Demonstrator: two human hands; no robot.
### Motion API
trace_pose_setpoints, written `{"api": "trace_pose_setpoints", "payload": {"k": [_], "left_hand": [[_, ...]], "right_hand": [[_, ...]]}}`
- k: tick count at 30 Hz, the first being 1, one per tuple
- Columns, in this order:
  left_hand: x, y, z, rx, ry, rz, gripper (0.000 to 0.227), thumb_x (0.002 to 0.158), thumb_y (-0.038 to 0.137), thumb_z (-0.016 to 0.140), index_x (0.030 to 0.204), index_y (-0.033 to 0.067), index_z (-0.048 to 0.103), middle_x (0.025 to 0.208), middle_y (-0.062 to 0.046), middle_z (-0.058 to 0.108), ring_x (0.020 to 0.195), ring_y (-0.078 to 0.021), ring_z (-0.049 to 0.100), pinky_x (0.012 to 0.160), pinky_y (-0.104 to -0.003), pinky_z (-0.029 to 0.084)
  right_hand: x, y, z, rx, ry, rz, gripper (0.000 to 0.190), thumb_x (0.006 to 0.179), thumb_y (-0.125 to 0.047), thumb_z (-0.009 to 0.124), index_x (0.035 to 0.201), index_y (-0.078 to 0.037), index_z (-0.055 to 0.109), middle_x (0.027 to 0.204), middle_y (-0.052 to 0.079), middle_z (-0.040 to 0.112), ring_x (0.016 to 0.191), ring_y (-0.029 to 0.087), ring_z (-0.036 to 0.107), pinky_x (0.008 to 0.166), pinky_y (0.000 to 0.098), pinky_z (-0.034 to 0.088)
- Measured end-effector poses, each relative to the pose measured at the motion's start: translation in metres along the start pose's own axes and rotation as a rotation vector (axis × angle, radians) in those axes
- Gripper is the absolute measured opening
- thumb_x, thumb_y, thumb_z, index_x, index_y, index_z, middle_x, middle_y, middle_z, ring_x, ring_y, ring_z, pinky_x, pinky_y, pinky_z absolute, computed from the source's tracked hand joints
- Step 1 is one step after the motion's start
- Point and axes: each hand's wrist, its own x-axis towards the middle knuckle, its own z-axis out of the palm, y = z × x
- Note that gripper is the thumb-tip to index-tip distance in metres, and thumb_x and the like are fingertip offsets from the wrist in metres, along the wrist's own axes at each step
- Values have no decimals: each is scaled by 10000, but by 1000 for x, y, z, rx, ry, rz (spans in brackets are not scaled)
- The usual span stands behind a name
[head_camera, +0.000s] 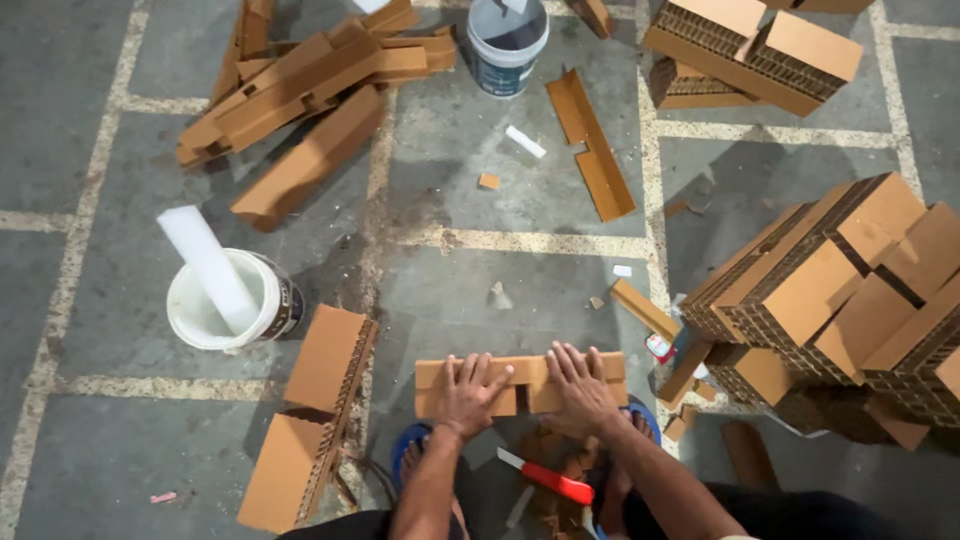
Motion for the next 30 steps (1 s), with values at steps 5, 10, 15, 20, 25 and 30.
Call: {"api": "trace_pose_setpoints", "payload": {"k": [5, 10, 15, 20, 25, 30], "left_hand": [[1, -4, 23, 70, 60, -2, 735, 714, 226, 760, 1409, 270, 528, 1512, -141, 437, 1422, -352, 356, 1148, -713, 175], [0, -6, 18, 92, 4, 10, 637, 750, 300, 723, 1347, 198, 526, 1546, -151, 397, 1453, -355, 322, 1157, -727, 160], [29, -4, -1, -151, 115, -65, 749, 801, 655, 627, 1242, 50, 582, 1212, -215, 621, 1182, -413, 546, 1083, -674, 283], [80, 6, 13, -139, -76, -421, 575, 974, 650, 464, 1069, 118, 660, 913, -185, 724, 897, -403, 692, 879, -551, 492], [94, 4, 27, -143, 46, -452, 584, 917, 663, 488, 1051, 123, 665, 866, -199, 724, 859, -398, 696, 824, -542, 503], [93, 3, 27, -257, 116, -437, 651, 885, 718, 475, 1099, 134, 670, 874, -197, 731, 852, -414, 683, 793, -533, 498]], "right_hand": [[5, 9, -5, -157, 135, -165, 1071, 688, -545, 797, 1555, -156, 304, 1574, 158, 315, 1444, 363, 290, 1181, 623, 132], [2, 14, 1, -70, 166, -223, 1064, 672, -575, 809, 1554, -201, 346, 1537, 184, 344, 1420, 402, 294, 1149, 646, 130], [-2, 22, 7, -58, 218, -257, 981, 704, -532, 799, 1538, -223, 385, 1506, 173, 366, 1404, 391, 310, 1136, 661, 151], [-6, 20, 23, -123, 366, -284, 900, 732, -484, 787, 1529, -265, 431, 1528, 168, 380, 1398, 368, 344, 1128, 657, 187], [-2, 23, 13, -87, 206, -272, 853, 758, -370, 739, 1544, -275, 422, 1555, 187, 349, 1436, 385, 314, 1129, 651, 173], [-5, 22, 0, -198, 457, -324, 837, 737, -399, 767, 1517, -333, 471, 1516, 162, 400, 1411, 348, 358, 1138, 642, 200]]}}
